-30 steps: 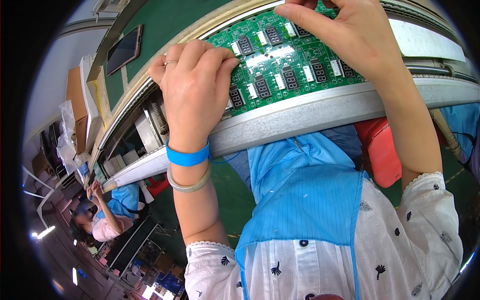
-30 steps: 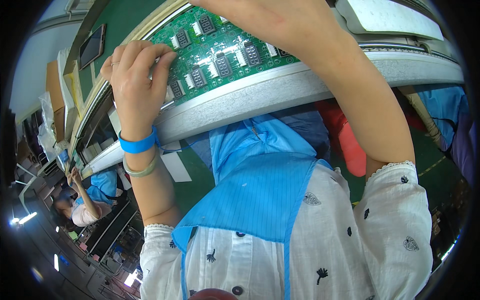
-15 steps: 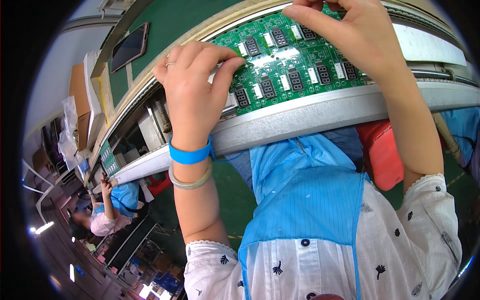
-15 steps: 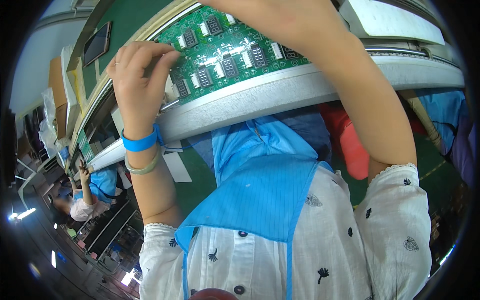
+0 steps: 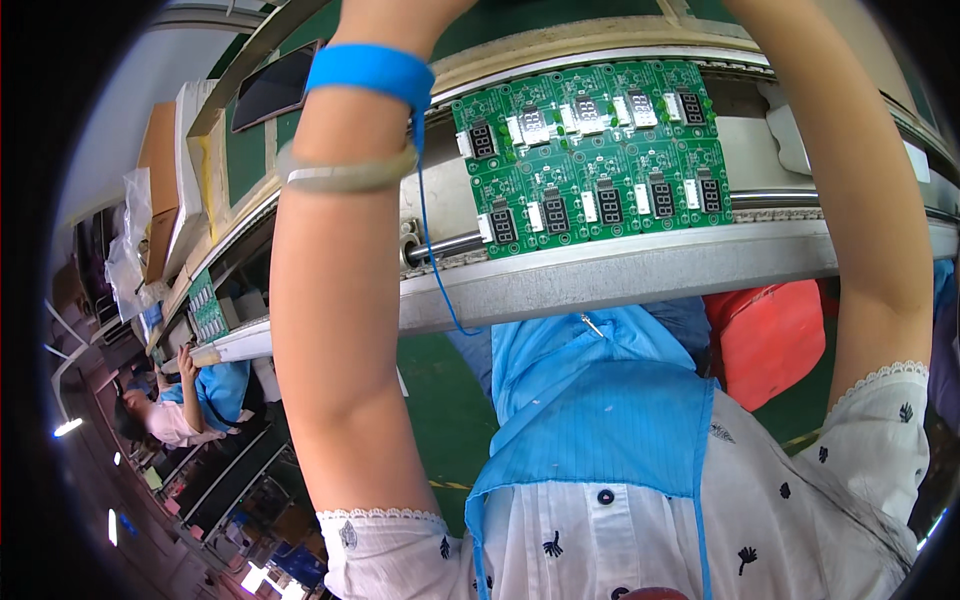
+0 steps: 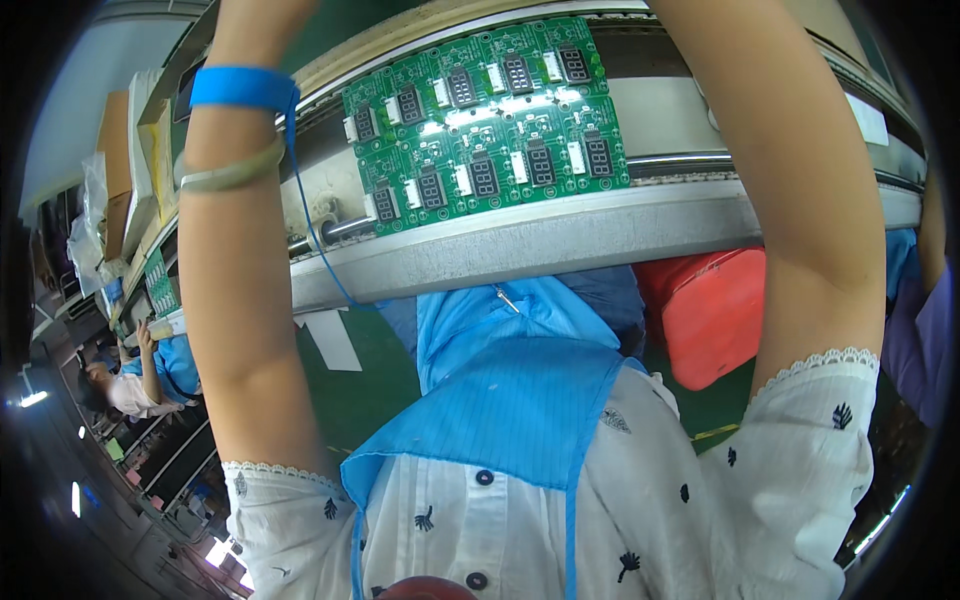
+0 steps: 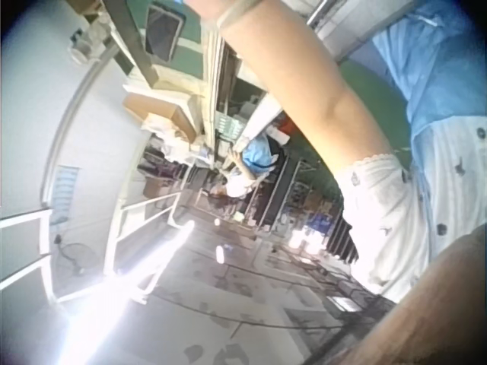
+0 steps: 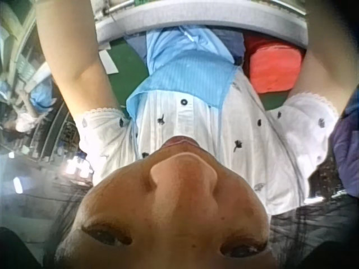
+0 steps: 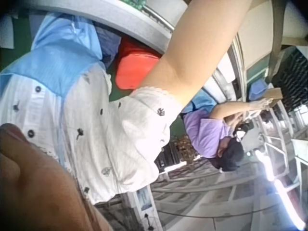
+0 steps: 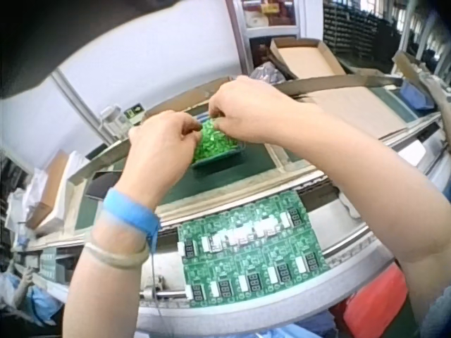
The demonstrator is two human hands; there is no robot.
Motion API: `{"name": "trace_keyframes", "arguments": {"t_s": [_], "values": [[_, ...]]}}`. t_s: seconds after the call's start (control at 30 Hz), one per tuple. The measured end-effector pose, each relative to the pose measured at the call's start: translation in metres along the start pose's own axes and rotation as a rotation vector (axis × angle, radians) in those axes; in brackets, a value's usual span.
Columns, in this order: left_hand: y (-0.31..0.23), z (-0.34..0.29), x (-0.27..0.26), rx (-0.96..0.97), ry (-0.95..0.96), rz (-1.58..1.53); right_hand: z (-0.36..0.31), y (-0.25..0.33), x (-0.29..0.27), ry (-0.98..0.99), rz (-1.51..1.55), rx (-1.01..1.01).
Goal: The person inserts small green electronic components into a green circuit board resting on a metal rail. They pick up components from a nearby container and place them into specific slots on the board, repeating this process for multiple units.
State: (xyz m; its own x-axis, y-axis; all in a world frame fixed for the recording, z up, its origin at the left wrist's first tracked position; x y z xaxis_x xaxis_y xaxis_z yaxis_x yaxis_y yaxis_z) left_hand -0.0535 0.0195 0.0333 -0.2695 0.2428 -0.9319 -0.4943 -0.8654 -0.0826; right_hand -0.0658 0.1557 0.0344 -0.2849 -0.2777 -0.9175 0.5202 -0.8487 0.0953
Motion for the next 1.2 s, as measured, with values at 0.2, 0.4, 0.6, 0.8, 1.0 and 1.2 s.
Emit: {"name": "trace_keyframes", "arguments": {"t_s": [0.2, 0.4, 0.6, 0.8, 1.0, 1.2], "values": [[-0.004, 0.011, 0.015, 0.01, -0.008, 0.084, 0.014, -0.009, 0.019, -0.007, -0.069, 0.013], [0.024, 0.043, 0.041, -0.068, 0.169, -0.1, 0.007, -0.016, 0.02, -0.073, 0.026, 0.067], [0.006, 0.012, 0.007, 0.054, -0.139, -0.037, 0.006, -0.005, 0.001, -0.226, 0.18, 0.025], [0.015, 0.0, 0.008, 0.125, -0.202, -0.025, -0.021, 0.027, -0.018, -0.204, 0.7, 0.094], [0.006, -0.001, -0.006, 0.148, -0.272, -0.388, -0.097, 0.08, -0.012, 0.08, 0.344, -0.259], [0.013, -0.041, -0.033, 0.032, -0.253, -0.693, -0.113, 0.113, 0.002, 0.119, 0.257, -0.359]]}}
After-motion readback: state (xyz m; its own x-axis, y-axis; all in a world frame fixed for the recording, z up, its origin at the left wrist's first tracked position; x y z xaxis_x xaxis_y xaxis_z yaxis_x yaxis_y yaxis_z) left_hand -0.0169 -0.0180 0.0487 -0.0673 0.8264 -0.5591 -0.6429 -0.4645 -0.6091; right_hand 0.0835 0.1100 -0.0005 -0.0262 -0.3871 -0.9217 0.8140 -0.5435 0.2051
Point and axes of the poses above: each hand's wrist, its own z-axis towards the middle knuckle, its own x-axis out of the palm, y = z × x, the point moved 6 cm from there along z, towards the middle knuckle, and after that the axes turned 5 degrees about y, right-handed, at the moved point
